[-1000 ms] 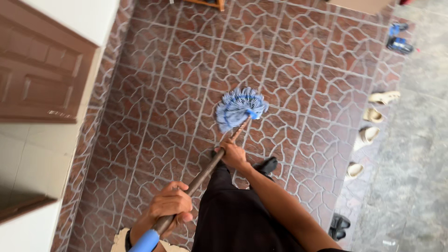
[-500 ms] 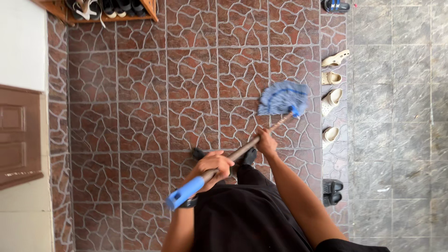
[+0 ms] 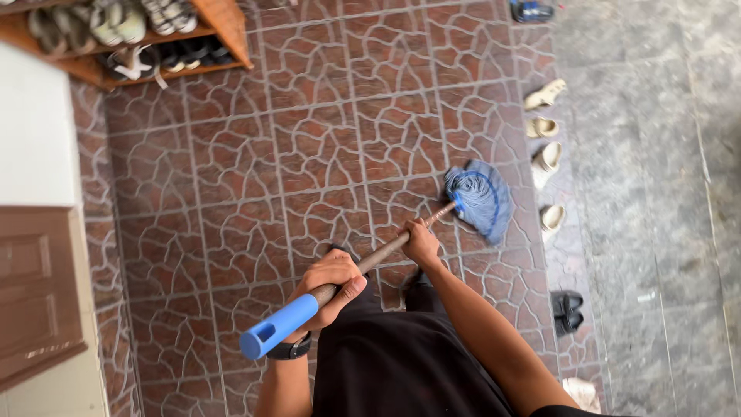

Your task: The person is mopping a tiled floor using a blue string mop, swinging it back and forth while walking backward.

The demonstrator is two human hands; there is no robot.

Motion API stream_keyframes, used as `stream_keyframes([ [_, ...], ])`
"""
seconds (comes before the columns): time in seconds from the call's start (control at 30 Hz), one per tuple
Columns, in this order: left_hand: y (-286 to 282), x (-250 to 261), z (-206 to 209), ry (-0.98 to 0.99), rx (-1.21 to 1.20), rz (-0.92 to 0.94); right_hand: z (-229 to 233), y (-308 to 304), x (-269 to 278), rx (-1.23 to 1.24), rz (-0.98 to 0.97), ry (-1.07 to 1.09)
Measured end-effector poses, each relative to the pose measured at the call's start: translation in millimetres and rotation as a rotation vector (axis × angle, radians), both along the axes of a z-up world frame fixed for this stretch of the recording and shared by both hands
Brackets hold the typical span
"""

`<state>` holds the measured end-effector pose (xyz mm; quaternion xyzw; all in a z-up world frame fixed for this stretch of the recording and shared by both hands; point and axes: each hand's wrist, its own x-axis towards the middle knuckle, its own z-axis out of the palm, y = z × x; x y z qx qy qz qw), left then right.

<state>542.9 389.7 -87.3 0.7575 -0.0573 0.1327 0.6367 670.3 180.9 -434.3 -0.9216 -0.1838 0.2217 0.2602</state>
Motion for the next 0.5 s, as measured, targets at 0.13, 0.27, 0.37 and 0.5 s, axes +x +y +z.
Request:
stream_keyframes([
  [0.13,30,-20,18,0.008,0.08,0.03,13,65,4,0.047,0.071,0.015],
  [0.27,51,-54,32,0.005,0.146,0.178,20,134,-8,0.109,0.176,-0.009],
  [0.37,62,-88,43,0.068,0.182,0.332,29,184,-31,0.161,0.319,0.027],
  [0.5,67,-129,50,0.08,0.24,0.507,29,237,-72,0.039,0.533,0.091],
])
